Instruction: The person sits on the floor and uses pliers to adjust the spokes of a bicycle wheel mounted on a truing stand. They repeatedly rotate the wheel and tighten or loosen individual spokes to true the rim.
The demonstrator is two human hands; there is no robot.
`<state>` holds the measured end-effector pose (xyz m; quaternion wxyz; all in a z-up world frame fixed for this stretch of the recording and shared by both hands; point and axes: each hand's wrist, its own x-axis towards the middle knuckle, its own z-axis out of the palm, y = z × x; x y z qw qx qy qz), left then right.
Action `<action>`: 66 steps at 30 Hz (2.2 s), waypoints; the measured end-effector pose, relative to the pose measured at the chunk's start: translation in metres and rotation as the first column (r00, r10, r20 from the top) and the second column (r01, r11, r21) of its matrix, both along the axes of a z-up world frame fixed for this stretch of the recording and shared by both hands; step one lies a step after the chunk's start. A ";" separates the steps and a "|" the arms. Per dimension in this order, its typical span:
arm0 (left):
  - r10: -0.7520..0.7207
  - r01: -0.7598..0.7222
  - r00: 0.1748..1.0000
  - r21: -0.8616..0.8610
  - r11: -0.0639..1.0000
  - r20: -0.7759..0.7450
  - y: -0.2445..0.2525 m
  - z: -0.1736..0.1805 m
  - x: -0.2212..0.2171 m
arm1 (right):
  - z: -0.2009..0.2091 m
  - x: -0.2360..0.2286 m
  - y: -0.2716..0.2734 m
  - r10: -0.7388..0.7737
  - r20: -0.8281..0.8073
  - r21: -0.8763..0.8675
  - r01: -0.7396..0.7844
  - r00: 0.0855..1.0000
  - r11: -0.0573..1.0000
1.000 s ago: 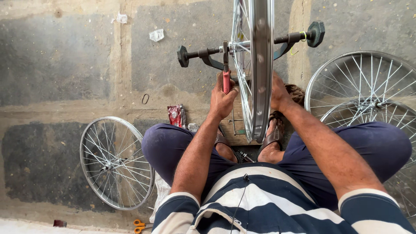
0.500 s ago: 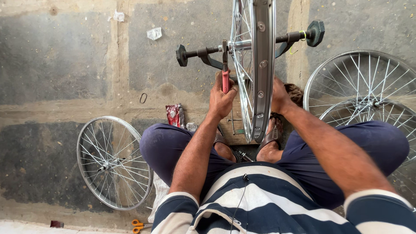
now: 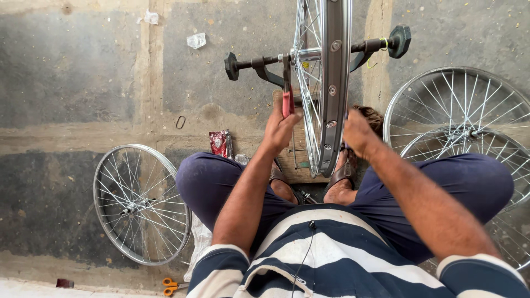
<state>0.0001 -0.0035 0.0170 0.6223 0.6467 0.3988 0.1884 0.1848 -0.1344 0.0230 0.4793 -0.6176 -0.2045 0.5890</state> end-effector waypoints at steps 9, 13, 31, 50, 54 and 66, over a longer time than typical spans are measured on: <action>0.193 -0.186 0.970 -0.057 0.981 0.151 -0.072 0.061 -0.044 | 0.018 -0.038 -0.091 -0.232 0.271 0.247 0.166 0.934 0.955; 0.018 -0.209 0.955 0.626 0.752 0.298 -0.113 0.095 -0.073 | 0.063 -0.057 -0.113 -0.255 0.133 0.636 0.115 0.958 0.763; -0.419 0.104 0.906 0.928 0.359 0.061 -0.140 0.227 -0.002 | 0.115 -0.031 -0.162 -0.413 -0.236 0.687 0.452 0.880 0.570; -0.113 0.373 0.904 0.629 0.682 -0.413 -0.126 0.027 -0.077 | -0.220 0.092 -0.025 0.032 0.681 -0.421 0.355 0.732 0.835; -0.099 0.330 0.936 0.748 0.576 -0.337 -0.126 0.029 -0.070 | -0.234 0.086 -0.027 0.339 0.742 -0.539 0.212 0.578 0.815; -0.129 0.366 0.925 0.744 0.559 -0.358 -0.119 0.029 -0.060 | -0.146 0.057 0.012 -0.300 0.908 0.256 0.180 0.291 0.950</action>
